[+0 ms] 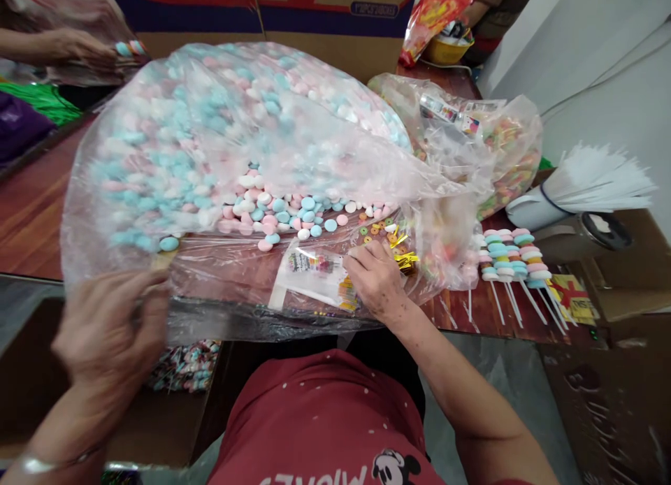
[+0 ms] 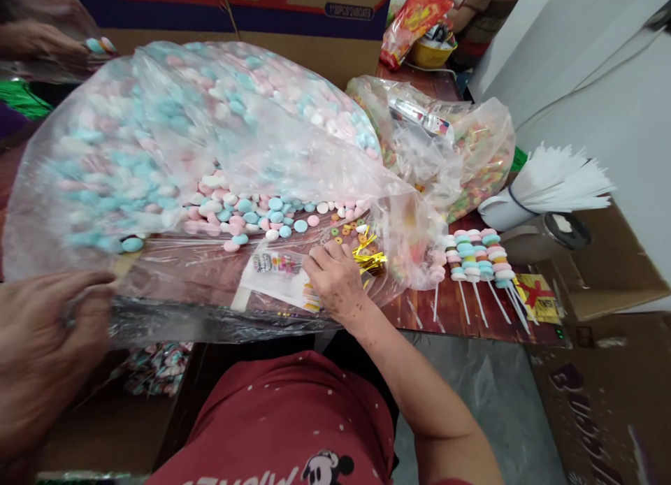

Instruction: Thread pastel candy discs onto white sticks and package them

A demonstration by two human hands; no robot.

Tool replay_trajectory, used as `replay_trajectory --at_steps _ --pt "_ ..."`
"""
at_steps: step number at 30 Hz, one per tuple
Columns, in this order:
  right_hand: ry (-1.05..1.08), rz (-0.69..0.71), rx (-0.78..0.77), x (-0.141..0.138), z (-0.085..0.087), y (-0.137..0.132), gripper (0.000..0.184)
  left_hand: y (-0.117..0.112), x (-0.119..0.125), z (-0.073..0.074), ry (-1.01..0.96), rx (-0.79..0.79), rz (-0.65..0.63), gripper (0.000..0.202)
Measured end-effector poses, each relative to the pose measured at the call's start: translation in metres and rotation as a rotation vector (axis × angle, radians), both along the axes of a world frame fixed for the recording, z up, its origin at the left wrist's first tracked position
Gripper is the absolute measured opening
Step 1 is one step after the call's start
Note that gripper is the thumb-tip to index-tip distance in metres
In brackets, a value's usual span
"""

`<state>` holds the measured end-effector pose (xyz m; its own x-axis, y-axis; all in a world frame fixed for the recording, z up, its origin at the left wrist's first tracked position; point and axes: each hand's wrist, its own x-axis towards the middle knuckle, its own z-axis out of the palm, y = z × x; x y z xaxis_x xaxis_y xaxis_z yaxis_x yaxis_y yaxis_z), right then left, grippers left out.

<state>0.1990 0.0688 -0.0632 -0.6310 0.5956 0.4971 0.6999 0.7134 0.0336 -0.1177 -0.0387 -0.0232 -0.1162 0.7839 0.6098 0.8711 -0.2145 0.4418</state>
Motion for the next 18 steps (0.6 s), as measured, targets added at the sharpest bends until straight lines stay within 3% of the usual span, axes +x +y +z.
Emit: replay_trajectory --at_steps 3,7,10,13,16,18 --pt "0.054 0.086 0.134 0.001 0.009 -0.008 0.026 0.039 0.046 0.004 0.174 -0.048 -0.215 0.022" --pt "0.112 0.143 0.216 0.003 0.013 -0.014 0.024 0.078 0.101 0.011 0.075 -0.529 -0.493 0.032" --pt "0.178 0.165 0.190 0.007 0.010 -0.015 0.019 0.097 0.119 0.005 -0.149 -0.861 -0.615 0.022" --pt "0.418 0.078 -0.018 0.012 0.007 -0.013 0.026 0.106 0.122 -0.005 -0.447 -0.943 -0.694 0.019" --pt "0.701 -0.055 -0.435 0.015 0.009 -0.012 0.046 0.108 0.122 -0.009 -0.567 -0.949 -0.748 0.019" --pt "0.781 -0.065 -0.715 0.015 0.012 -0.013 0.030 0.106 0.123 -0.009 -0.530 -0.944 -0.778 0.018"
